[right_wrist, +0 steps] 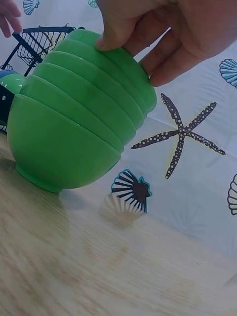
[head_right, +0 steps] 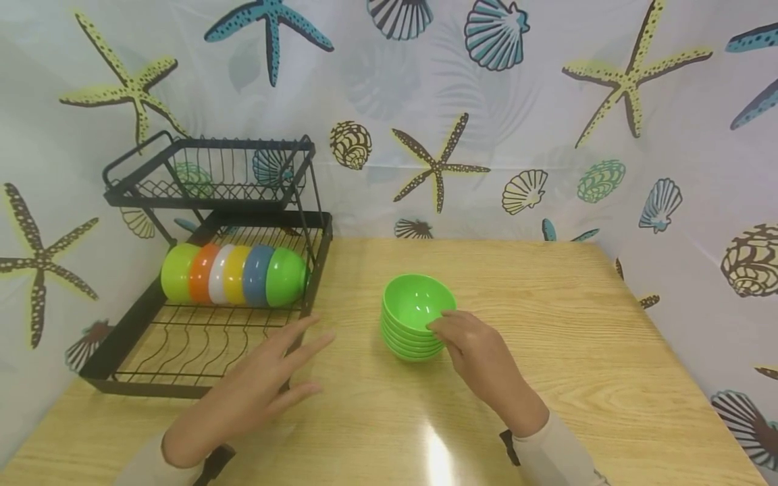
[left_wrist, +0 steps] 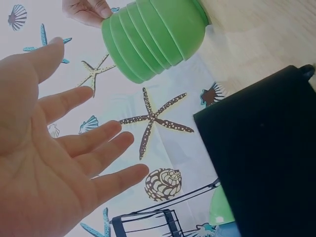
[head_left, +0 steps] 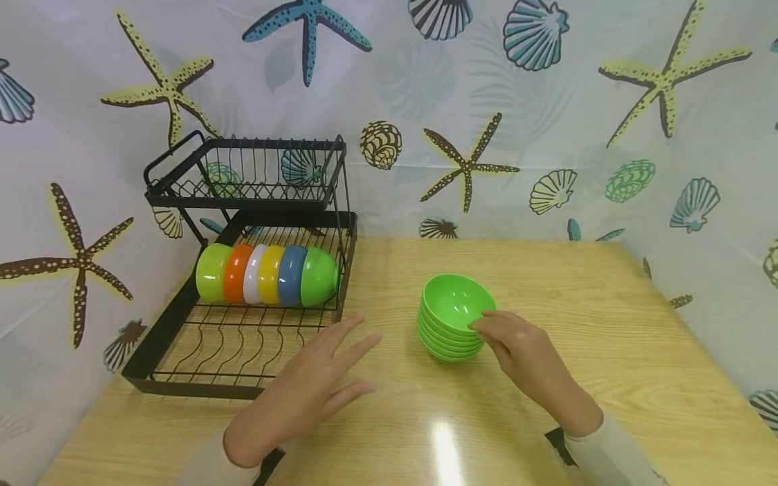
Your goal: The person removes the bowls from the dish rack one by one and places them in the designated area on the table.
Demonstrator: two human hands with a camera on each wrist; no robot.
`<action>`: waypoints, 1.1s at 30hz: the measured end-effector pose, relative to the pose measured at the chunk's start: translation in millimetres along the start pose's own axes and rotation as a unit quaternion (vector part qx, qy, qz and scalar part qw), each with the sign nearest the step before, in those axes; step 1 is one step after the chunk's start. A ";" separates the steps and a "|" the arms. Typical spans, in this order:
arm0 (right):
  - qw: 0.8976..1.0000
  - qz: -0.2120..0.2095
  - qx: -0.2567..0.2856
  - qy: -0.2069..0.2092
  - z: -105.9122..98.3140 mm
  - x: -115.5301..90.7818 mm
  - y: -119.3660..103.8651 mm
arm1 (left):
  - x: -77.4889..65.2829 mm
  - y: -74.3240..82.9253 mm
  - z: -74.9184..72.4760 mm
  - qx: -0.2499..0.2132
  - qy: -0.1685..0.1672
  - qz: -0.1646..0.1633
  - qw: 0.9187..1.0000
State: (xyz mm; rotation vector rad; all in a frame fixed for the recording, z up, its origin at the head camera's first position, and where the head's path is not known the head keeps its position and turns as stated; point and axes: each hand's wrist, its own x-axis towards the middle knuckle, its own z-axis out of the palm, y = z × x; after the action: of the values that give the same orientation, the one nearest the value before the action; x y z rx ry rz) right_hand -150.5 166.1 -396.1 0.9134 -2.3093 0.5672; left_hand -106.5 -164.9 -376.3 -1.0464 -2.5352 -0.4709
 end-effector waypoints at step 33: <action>0.999 0.005 0.027 -0.035 -25.8 -33.1 -7.8 | 34.6 -30.6 -23.4 -0.080 0.125 -0.086 0.985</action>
State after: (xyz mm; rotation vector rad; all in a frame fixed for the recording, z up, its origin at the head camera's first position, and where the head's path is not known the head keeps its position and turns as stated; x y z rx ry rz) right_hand -115.9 191.2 -397.4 0.9619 -2.3726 0.6144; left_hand -147.0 -174.6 -345.5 -0.7680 -2.4023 -0.8112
